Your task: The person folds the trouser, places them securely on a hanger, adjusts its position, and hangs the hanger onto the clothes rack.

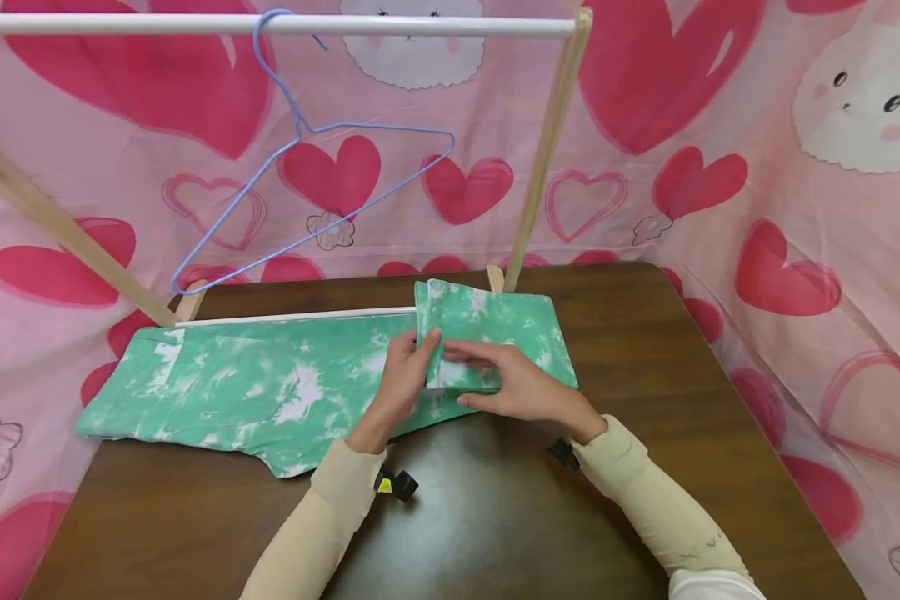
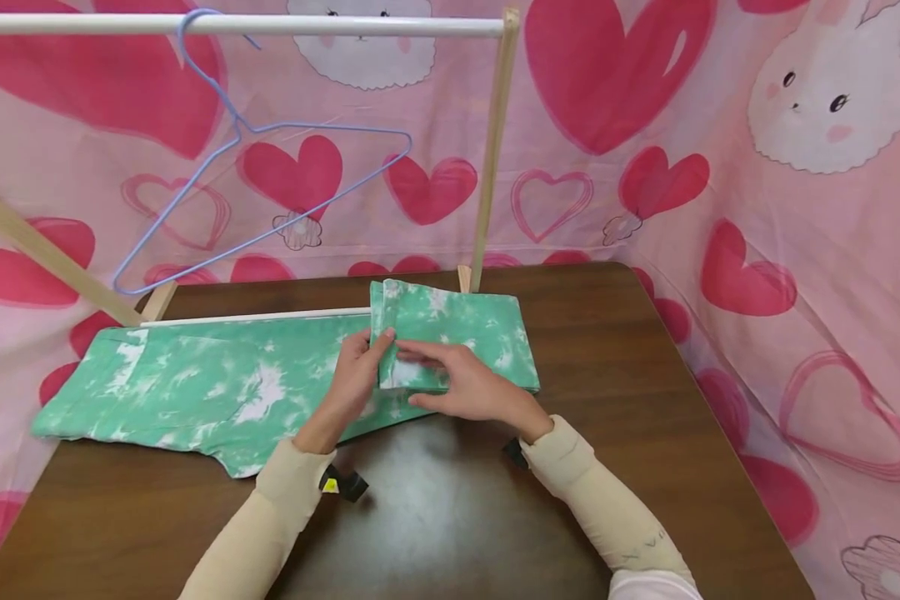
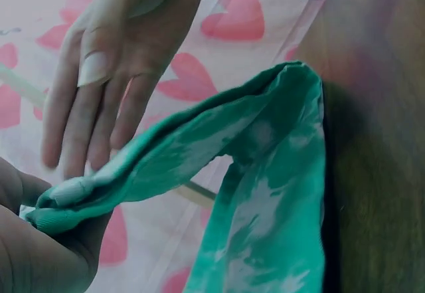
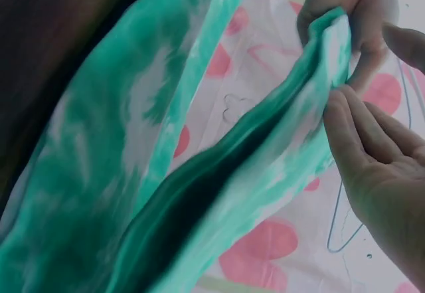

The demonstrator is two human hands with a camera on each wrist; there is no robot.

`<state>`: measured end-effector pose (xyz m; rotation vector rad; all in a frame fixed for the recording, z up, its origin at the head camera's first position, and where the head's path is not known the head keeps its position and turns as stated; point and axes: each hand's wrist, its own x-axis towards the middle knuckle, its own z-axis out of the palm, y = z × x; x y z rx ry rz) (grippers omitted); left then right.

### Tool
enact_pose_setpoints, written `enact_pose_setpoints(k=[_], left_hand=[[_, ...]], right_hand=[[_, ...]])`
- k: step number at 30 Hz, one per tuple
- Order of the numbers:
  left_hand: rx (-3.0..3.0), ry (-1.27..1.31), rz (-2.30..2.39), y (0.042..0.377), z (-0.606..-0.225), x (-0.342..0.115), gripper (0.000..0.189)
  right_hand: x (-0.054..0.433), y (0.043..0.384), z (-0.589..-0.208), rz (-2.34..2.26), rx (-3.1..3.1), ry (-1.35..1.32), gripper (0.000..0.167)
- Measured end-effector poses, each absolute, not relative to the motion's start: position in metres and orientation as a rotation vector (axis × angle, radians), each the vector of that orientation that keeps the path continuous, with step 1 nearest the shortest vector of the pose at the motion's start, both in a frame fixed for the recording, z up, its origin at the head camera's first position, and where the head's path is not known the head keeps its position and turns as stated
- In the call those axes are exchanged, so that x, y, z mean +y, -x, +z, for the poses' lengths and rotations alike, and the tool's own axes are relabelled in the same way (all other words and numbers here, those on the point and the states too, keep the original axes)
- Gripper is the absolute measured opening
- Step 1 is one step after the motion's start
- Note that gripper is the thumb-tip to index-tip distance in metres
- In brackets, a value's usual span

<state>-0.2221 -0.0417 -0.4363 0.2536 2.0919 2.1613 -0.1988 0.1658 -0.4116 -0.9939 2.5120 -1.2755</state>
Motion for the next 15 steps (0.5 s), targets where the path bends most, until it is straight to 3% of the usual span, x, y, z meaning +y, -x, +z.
enact_pose_setpoints(k=[4,11,15], left_hand=[[2.196,-0.272,2.144,0.225,-0.434,-0.049,0.036],[2.267,-0.217,2.081,0.226,-0.429,-0.057,0.026],[2.273,-0.185,2.102,0.224,-0.43,-0.055,0.018]], right_hand=[[0.177,0.2,-0.416,-1.201,2.621,1.031,0.08],[0.193,0.207,-0.434,-0.919,2.634,1.038,0.11],[0.2,0.209,-0.443,-0.85,2.631,1.027,0.116]])
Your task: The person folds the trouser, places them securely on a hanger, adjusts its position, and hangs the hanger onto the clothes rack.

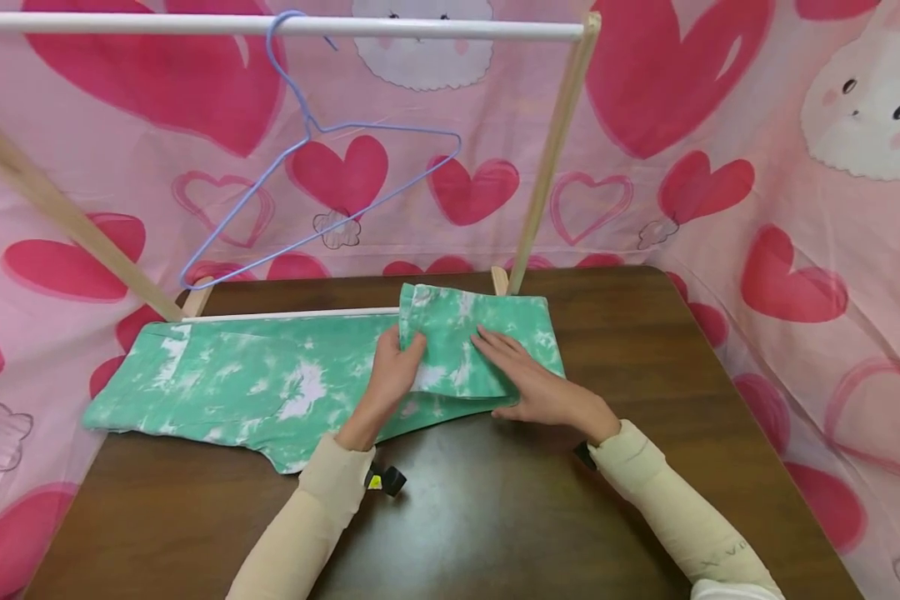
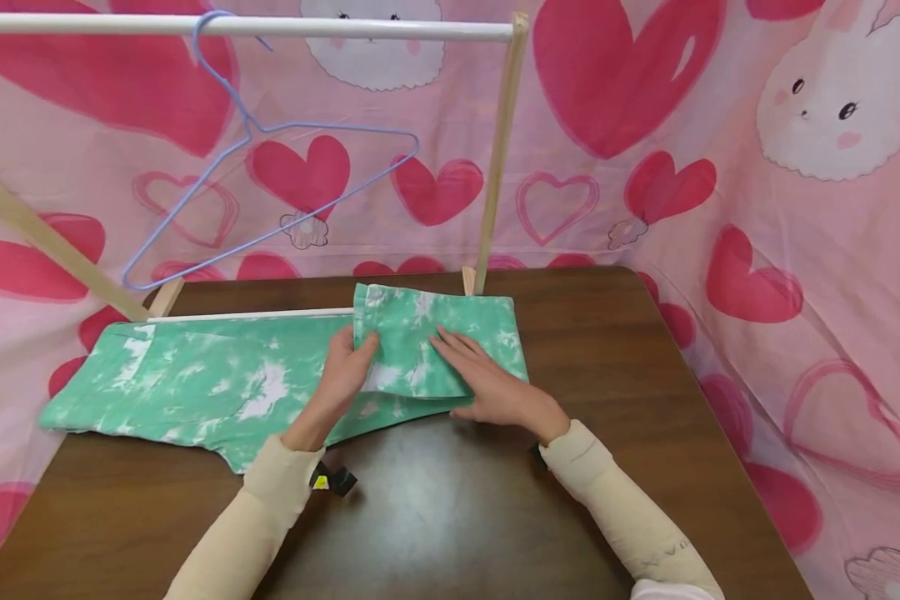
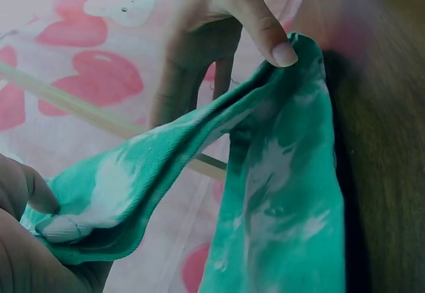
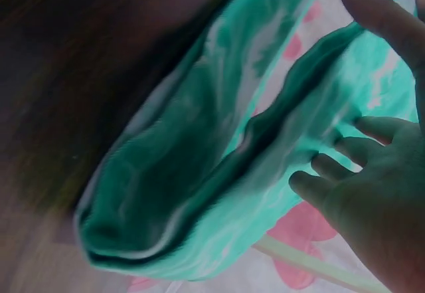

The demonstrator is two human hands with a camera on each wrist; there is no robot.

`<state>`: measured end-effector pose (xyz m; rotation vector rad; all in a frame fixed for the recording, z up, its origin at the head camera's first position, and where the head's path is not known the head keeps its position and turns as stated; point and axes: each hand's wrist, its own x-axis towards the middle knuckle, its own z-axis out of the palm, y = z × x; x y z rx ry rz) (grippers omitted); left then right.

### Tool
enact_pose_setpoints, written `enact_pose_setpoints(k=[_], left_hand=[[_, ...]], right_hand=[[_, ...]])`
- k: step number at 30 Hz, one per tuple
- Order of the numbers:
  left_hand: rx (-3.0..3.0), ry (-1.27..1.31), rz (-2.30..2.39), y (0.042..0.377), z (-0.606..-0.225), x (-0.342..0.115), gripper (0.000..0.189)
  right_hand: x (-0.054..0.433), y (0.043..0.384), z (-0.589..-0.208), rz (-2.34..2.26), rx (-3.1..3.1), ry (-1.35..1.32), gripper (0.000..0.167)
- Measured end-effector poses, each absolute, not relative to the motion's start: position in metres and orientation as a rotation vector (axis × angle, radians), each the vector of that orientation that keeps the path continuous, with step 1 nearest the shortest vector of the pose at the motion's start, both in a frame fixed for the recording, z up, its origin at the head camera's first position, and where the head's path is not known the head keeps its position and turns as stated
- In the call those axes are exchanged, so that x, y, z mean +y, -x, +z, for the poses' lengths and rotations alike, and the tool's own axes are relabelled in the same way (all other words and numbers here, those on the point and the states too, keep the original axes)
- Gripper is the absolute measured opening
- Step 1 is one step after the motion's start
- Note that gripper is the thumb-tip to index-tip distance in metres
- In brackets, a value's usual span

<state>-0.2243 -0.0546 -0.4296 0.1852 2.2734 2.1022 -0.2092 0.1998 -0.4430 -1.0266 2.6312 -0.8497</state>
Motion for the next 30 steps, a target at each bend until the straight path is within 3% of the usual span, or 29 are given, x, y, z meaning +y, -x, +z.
enact_pose_setpoints(k=[8,17,23,30], left_hand=[[2.336,-0.163,2.118,0.22,-0.429,-0.055,0.018],[2.326,-0.182,2.199,0.213,-0.427,-0.064,0.019],[2.42,-0.109,2.084,0.214,-0.427,-0.066,0.042],[2.478,-0.089,2.047,0.217,-0.43,-0.082,0.035]], right_hand=[[0.205,0.212,-0.452,-0.798,2.642,0.976,0.114],[0.207,0.213,-0.458,-0.706,2.684,1.008,0.1],[0.211,0.213,-0.463,-0.6,2.756,1.075,0.093],[0.216,0.21,-0.467,-0.558,2.814,1.043,0.094]])
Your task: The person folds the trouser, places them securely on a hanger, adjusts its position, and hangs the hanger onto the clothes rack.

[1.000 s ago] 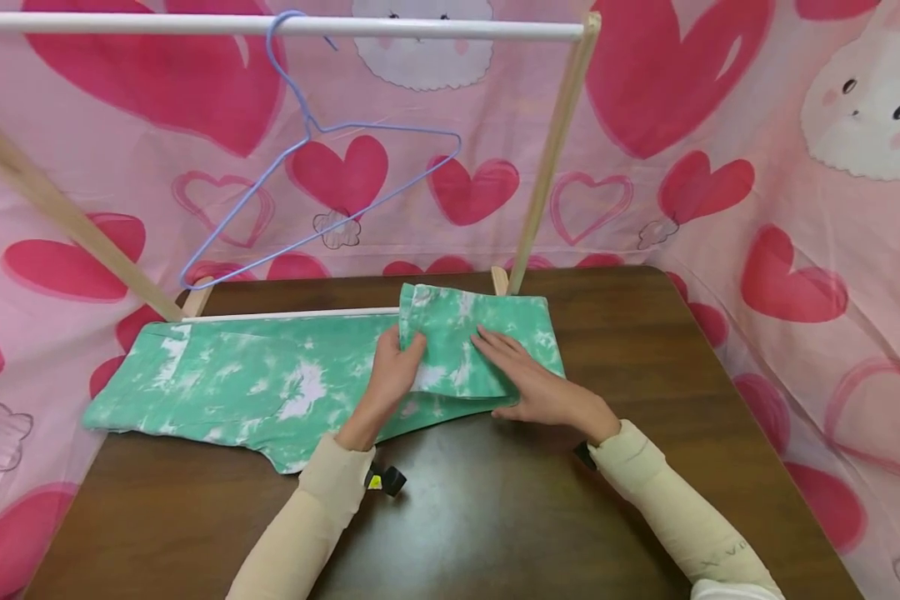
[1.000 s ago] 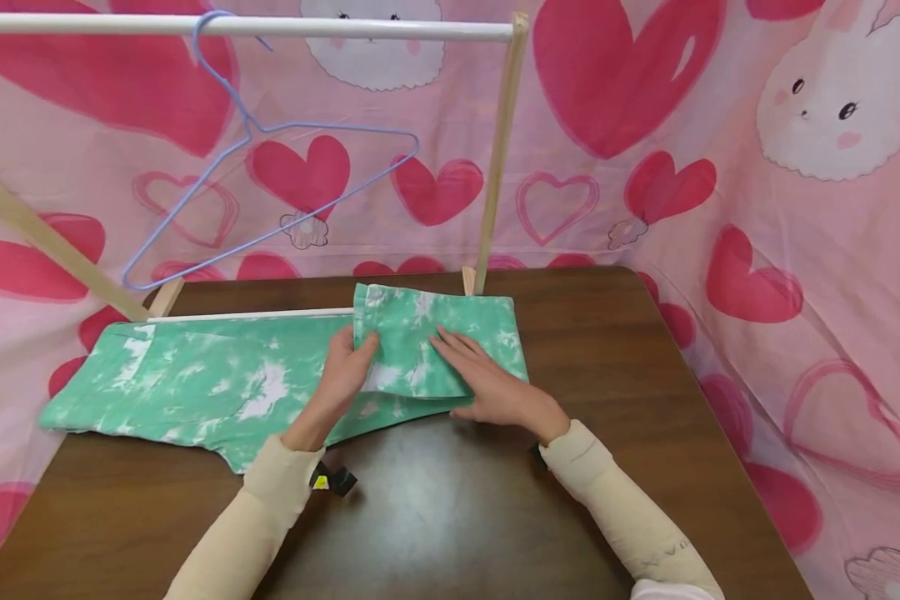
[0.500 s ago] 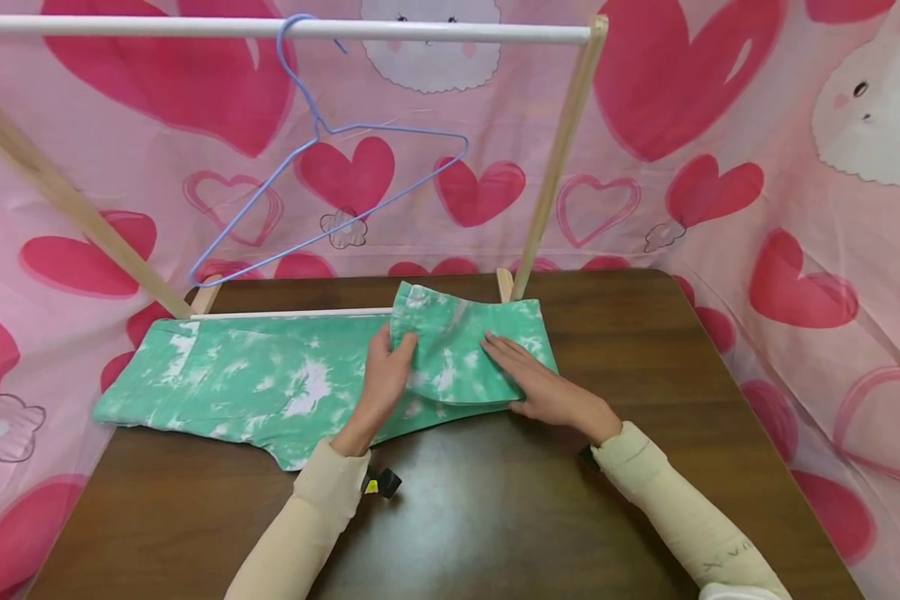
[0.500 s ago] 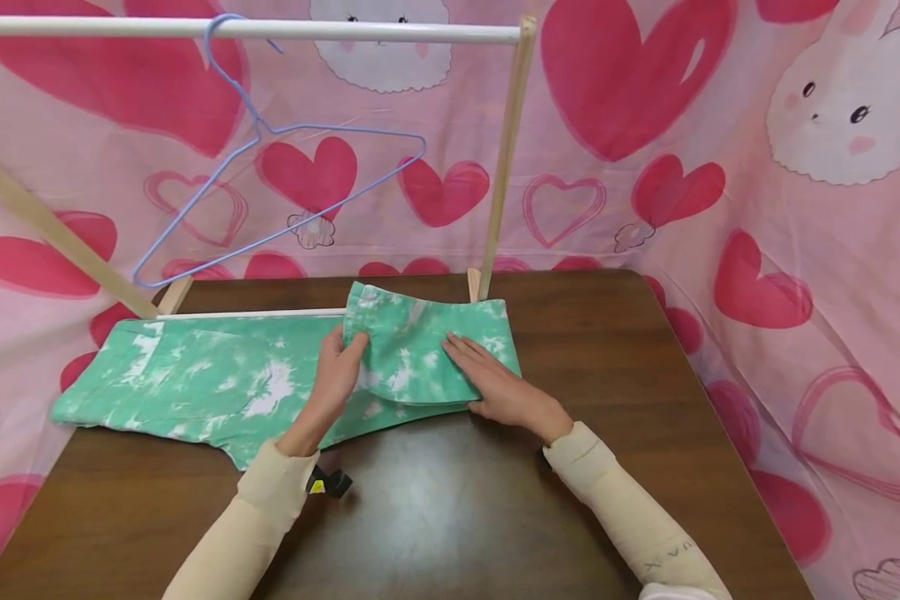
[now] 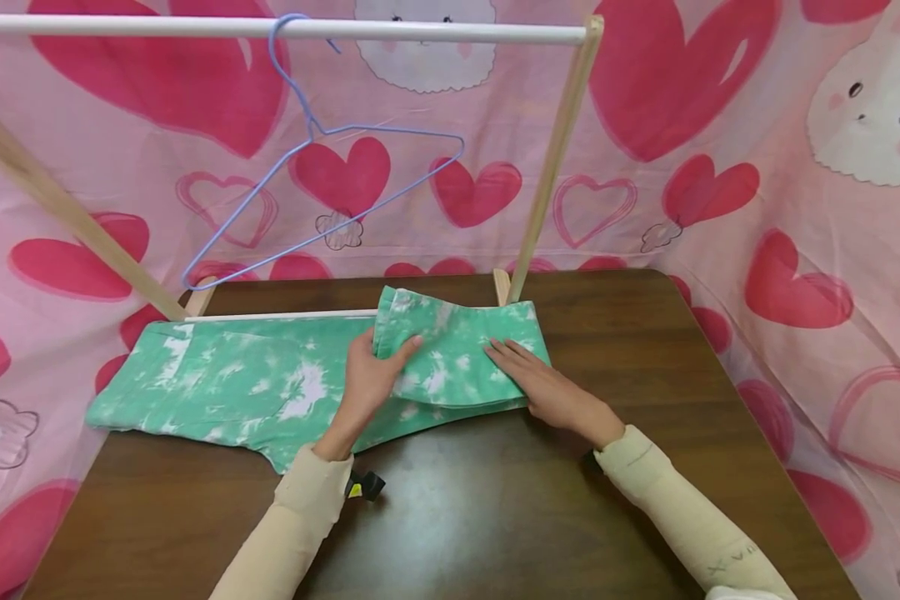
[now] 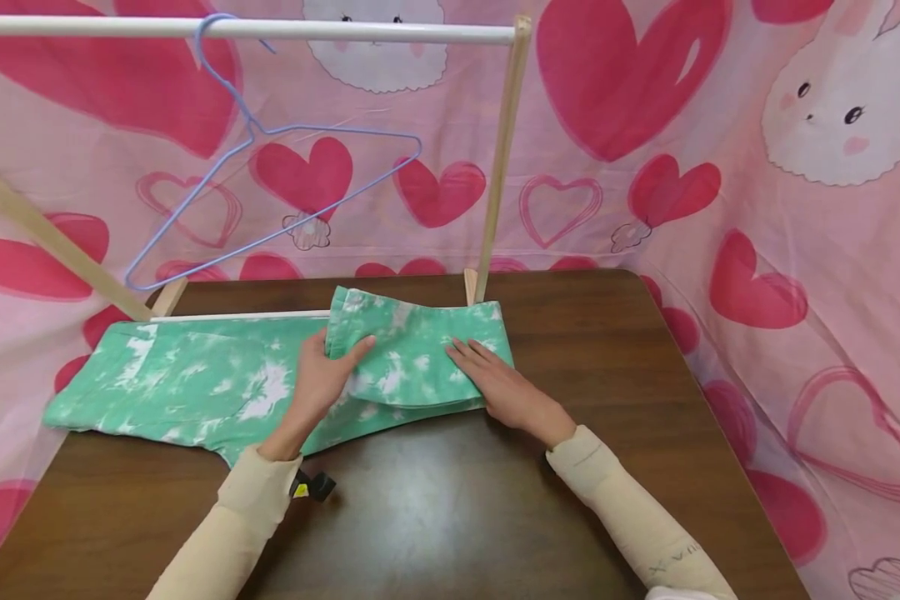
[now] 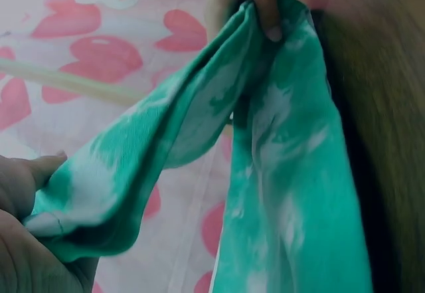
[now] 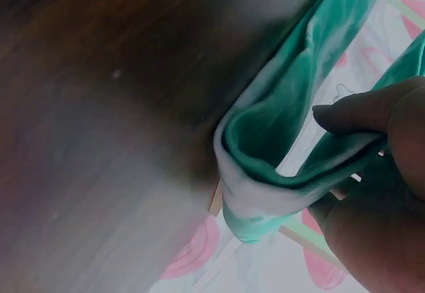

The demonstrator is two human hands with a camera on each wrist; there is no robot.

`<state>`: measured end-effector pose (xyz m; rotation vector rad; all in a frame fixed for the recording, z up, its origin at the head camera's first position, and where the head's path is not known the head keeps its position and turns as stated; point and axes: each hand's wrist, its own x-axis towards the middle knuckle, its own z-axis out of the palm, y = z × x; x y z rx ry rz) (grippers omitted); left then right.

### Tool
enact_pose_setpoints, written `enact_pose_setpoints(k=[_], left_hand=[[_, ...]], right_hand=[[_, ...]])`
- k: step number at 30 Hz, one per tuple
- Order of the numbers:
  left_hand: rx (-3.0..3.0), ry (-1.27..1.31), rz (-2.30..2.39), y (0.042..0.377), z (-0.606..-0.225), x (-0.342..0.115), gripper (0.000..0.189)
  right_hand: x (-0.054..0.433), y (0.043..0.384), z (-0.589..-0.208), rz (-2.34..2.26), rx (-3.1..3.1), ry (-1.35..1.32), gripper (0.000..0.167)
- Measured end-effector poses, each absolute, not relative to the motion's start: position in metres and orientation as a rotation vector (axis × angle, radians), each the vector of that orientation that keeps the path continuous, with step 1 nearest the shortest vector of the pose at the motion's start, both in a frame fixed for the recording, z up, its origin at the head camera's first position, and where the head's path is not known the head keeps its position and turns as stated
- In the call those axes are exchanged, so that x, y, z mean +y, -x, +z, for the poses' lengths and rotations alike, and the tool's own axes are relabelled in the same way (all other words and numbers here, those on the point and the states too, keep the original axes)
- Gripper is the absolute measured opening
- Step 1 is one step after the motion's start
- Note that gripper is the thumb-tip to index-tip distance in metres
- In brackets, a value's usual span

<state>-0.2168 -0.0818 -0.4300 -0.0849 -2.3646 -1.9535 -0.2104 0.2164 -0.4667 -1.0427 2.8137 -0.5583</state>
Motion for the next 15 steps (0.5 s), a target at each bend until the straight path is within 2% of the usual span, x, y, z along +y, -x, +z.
enact_pose_setpoints(k=[10,15], left_hand=[[-2.358,0.201,-1.776,0.217,-0.426,-0.103,0.034],[-2.398,0.218,-1.601,0.215,-0.425,-0.111,0.04]], right_hand=[[0.225,0.212,-0.47,-0.472,2.88,1.003,0.081],[0.229,0.213,-0.471,-0.439,2.905,0.975,0.084]])
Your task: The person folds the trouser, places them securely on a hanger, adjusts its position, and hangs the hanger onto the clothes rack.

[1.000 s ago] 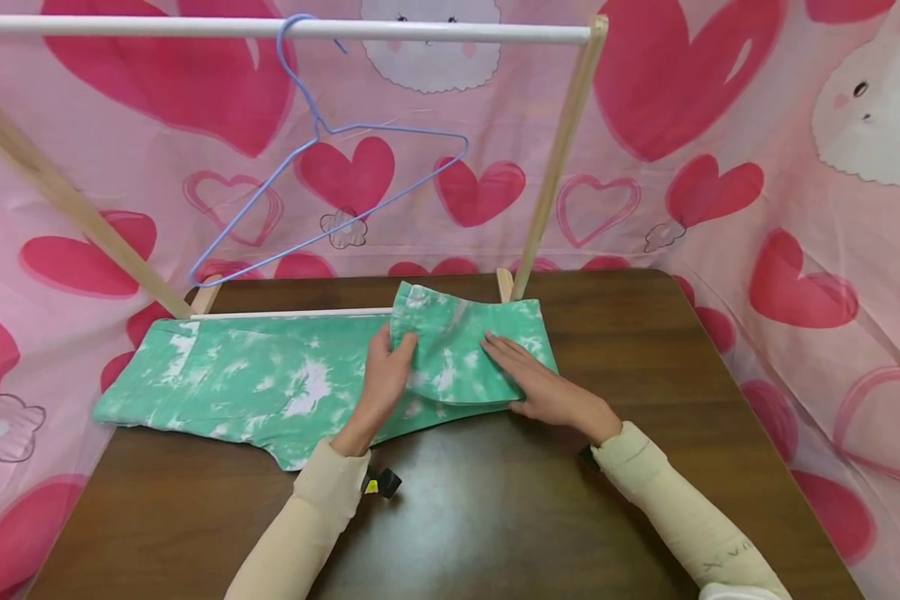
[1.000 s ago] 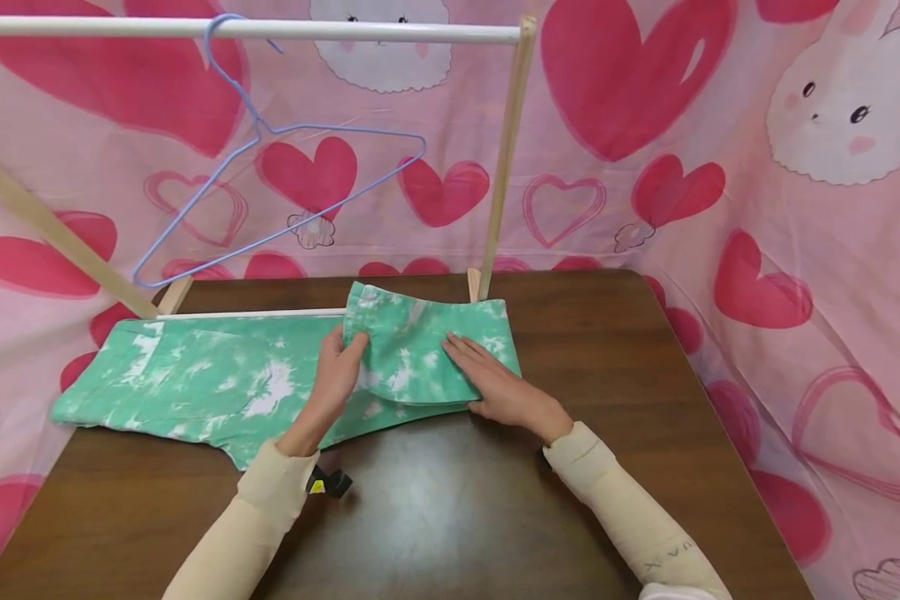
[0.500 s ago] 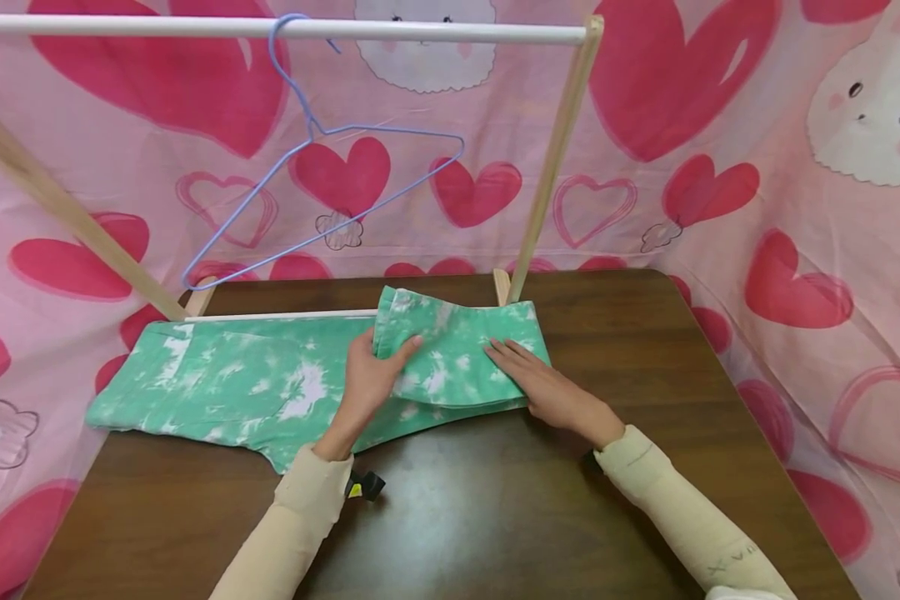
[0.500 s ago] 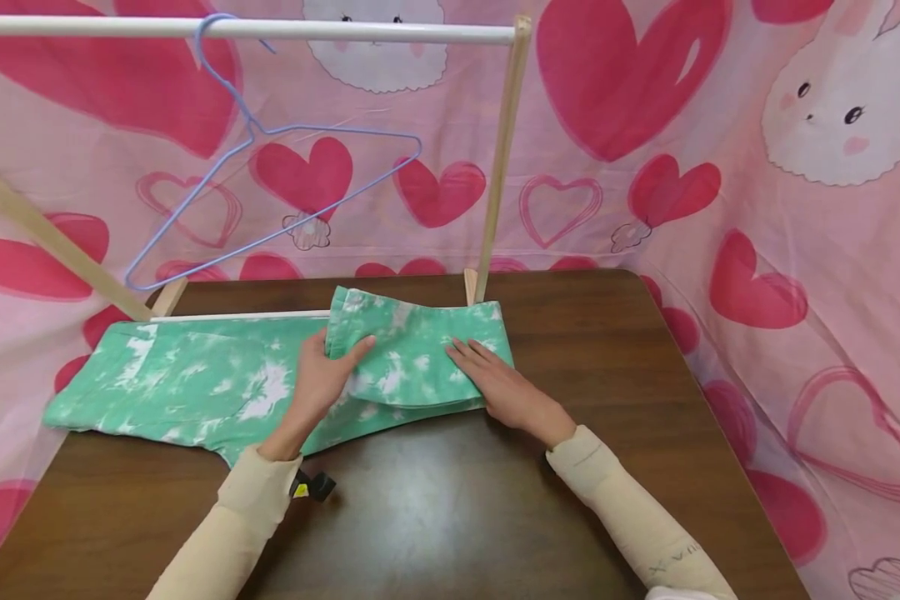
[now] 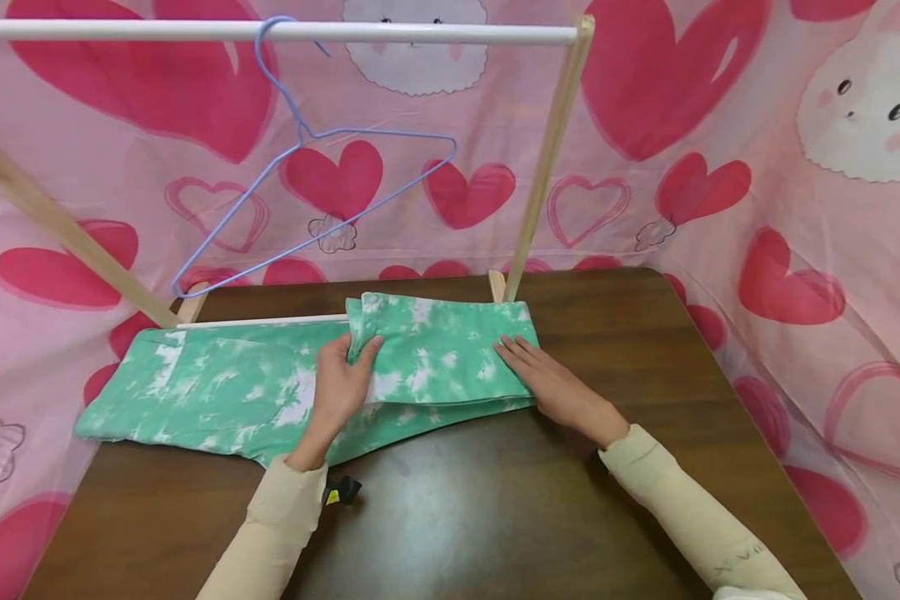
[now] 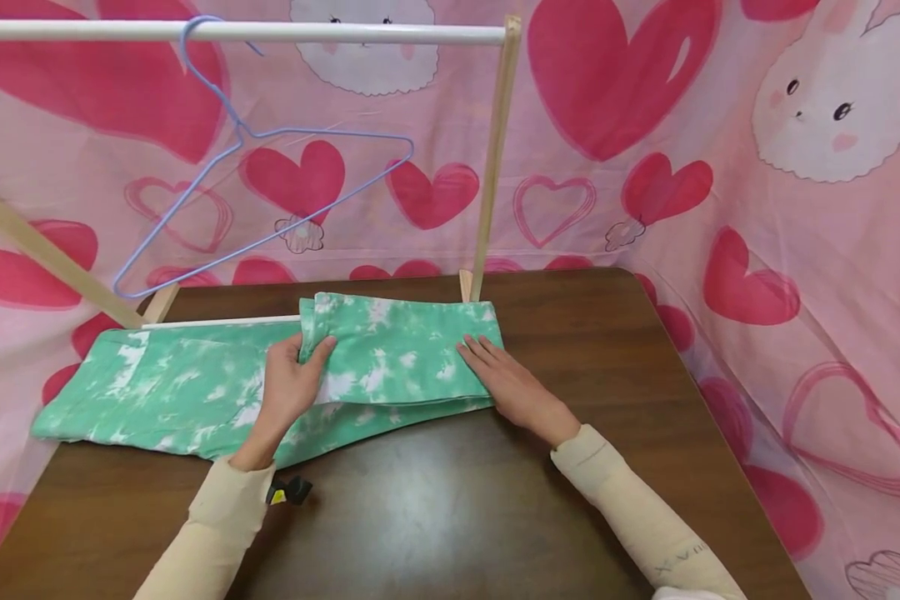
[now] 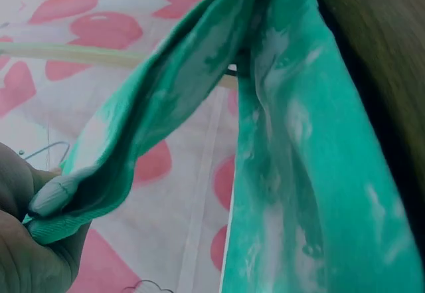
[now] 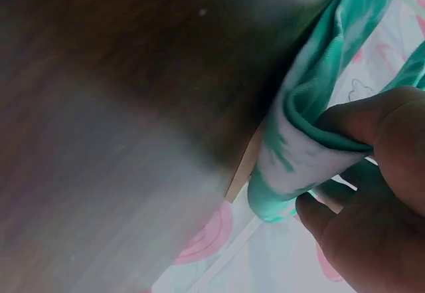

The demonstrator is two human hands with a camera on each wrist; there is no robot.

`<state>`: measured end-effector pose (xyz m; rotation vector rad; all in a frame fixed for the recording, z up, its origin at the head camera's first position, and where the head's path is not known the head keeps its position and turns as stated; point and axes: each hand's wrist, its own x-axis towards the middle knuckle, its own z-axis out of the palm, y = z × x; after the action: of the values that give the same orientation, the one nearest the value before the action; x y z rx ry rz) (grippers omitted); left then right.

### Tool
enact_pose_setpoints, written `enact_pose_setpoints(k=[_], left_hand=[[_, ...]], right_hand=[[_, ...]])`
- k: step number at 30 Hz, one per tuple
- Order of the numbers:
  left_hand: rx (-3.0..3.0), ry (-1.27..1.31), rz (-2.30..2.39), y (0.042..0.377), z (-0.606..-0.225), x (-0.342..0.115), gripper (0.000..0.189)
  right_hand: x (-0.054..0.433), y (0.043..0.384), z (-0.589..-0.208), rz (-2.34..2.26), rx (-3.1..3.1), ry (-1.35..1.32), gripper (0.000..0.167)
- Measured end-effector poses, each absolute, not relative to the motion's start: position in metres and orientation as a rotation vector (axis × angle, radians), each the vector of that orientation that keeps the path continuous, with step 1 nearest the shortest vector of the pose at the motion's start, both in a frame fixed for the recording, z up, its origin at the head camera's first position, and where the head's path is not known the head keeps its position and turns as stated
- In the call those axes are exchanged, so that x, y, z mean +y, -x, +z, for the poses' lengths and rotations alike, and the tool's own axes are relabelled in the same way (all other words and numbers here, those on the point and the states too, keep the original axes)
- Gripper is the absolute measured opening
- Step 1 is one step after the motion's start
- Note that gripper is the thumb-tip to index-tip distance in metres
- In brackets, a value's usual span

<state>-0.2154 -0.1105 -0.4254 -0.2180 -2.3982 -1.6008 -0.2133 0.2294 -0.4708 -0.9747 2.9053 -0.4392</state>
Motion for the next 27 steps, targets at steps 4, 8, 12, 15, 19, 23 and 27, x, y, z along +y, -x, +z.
enact_pose_setpoints(k=[4,8,12,15,19,23,27], left_hand=[[-2.416,0.245,-1.518,0.215,-0.427,-0.117,0.043],[-2.435,0.253,-1.506,0.216,-0.43,-0.123,0.034],[-2.446,0.244,-1.491,0.216,-0.429,-0.13,0.034],[-2.424,0.226,-1.483,0.217,-0.427,-0.134,0.03],[-2.414,0.209,-1.475,0.217,-0.425,-0.141,0.026],[-2.424,0.216,-1.473,0.216,-0.423,-0.147,0.029],[-2.393,0.229,-1.476,0.215,-0.42,-0.153,0.029]], right_hand=[[0.232,0.213,-0.469,-0.456,2.908,0.955,0.083],[0.232,0.213,-0.469,-0.48,2.919,0.955,0.08],[0.232,0.214,-0.471,-0.477,2.928,0.929,0.081],[0.234,0.212,-0.472,-0.509,2.918,0.899,0.083],[0.233,0.211,-0.473,-0.57,2.87,0.895,0.085],[0.23,0.209,-0.473,-0.618,2.831,0.895,0.087],[0.226,0.209,-0.471,-0.654,2.813,0.9,0.086]])
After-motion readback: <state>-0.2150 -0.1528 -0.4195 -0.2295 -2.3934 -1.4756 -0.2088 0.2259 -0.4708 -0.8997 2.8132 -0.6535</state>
